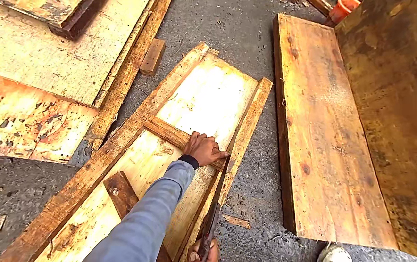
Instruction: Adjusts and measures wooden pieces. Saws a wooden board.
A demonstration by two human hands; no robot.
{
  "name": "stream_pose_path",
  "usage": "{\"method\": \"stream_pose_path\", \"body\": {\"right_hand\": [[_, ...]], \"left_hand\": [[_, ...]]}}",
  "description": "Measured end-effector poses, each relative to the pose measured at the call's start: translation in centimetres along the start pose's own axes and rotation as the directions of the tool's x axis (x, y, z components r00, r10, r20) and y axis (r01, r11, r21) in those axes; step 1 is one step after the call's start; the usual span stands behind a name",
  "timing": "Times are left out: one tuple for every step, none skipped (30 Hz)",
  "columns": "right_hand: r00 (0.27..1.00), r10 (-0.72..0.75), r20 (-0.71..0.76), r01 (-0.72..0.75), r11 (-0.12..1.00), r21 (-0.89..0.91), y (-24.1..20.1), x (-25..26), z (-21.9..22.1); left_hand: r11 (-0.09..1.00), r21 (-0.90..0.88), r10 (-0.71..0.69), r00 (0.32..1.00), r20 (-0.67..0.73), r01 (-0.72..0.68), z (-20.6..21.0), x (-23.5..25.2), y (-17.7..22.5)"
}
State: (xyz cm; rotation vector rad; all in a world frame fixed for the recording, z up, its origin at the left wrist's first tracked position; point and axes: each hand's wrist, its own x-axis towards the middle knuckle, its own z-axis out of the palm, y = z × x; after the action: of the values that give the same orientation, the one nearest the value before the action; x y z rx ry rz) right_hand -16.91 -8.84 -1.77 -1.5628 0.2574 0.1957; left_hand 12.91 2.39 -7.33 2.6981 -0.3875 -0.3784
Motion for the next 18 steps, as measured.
{"method": "stream_pose_path", "body": {"right_hand": [[1.000,0.001,0.000,-0.001,1.000,-0.001,0.1,0.0,0.1],[1.000,0.000,0.000,0.000,1.000,0.000,0.2,0.1,0.1],[1.000,-0.001,-0.002,0.001,1.000,-0.005,0.2,0.3,0.1],[1.000,-0.001,-0.009,0.001,1.000,-0.018,0.2,0.7,0.1],[1.000,0.004,-0.019,-0.004,0.999,-0.032,0.0,1.2,0.0],[1.000,0.012,-0.028,-0.014,0.999,-0.051,-0.3,1.8,0.0],[0.999,0.019,-0.034,-0.021,0.997,-0.072,-0.6,2.4,0.0],[0.999,0.025,-0.038,-0.029,0.996,-0.088,-0.9,2.8,0.2],[0.999,0.027,-0.045,-0.031,0.995,-0.099,-1.1,3.1,0.4],[0.998,0.028,-0.055,-0.034,0.994,-0.103,-1.2,3.1,0.5],[0.997,0.026,-0.068,-0.033,0.994,-0.101,-1.1,2.8,0.5],[0.997,0.020,-0.071,-0.027,0.995,-0.094,-1.0,2.4,0.3],[0.998,0.012,-0.070,-0.018,0.996,-0.084,-0.7,1.8,0.2],[0.997,0.008,-0.071,-0.014,0.997,-0.077,-0.5,1.2,0.2],[0.998,0.007,-0.068,-0.012,0.997,-0.071,-0.2,0.7,0.1],[0.998,0.009,-0.065,-0.014,0.997,-0.070,-0.1,0.5,0.3],[0.998,0.016,-0.060,-0.020,0.997,-0.071,0.0,0.5,0.5],[0.998,0.026,-0.056,-0.030,0.997,-0.075,0.0,0.7,0.7]], "left_hand": [[1.000,0.003,-0.003,1.000,0.007,0.003,0.0,0.0,0.0],[1.000,0.007,-0.004,1.000,0.008,0.004,0.0,0.0,0.0],[1.000,0.009,-0.003,1.000,0.000,0.003,0.1,0.0,0.0],[1.000,0.010,0.000,1.000,-0.010,0.000,0.2,0.0,-0.1],[1.000,0.009,0.002,1.000,-0.017,-0.002,0.2,0.0,-0.1],[1.000,0.008,0.003,1.000,-0.022,-0.003,0.2,-0.1,-0.1],[1.000,0.012,0.006,1.000,-0.027,-0.006,0.2,-0.1,-0.1],[1.000,0.015,0.010,1.000,-0.030,-0.010,0.3,-0.1,-0.1],[1.000,0.015,0.010,1.000,-0.029,-0.010,0.3,-0.1,-0.1],[1.000,0.017,0.009,1.000,-0.028,-0.009,0.3,-0.1,-0.1],[1.000,0.018,0.007,1.000,-0.026,-0.006,0.2,-0.1,-0.1],[1.000,0.021,0.005,1.000,-0.024,-0.004,0.2,-0.1,-0.1],[1.000,0.021,0.000,1.000,-0.023,0.000,0.2,-0.1,-0.1],[1.000,0.022,-0.006,1.000,-0.022,0.007,0.2,-0.1,-0.1],[1.000,0.020,-0.011,1.000,-0.019,0.011,0.2,-0.1,0.0],[1.000,0.018,-0.014,1.000,-0.021,0.014,0.2,-0.2,0.1],[1.000,0.022,-0.015,1.000,-0.024,0.015,0.1,-0.2,0.1],[1.000,0.025,-0.015,1.000,-0.021,0.015,0.1,-0.1,0.1]]}}
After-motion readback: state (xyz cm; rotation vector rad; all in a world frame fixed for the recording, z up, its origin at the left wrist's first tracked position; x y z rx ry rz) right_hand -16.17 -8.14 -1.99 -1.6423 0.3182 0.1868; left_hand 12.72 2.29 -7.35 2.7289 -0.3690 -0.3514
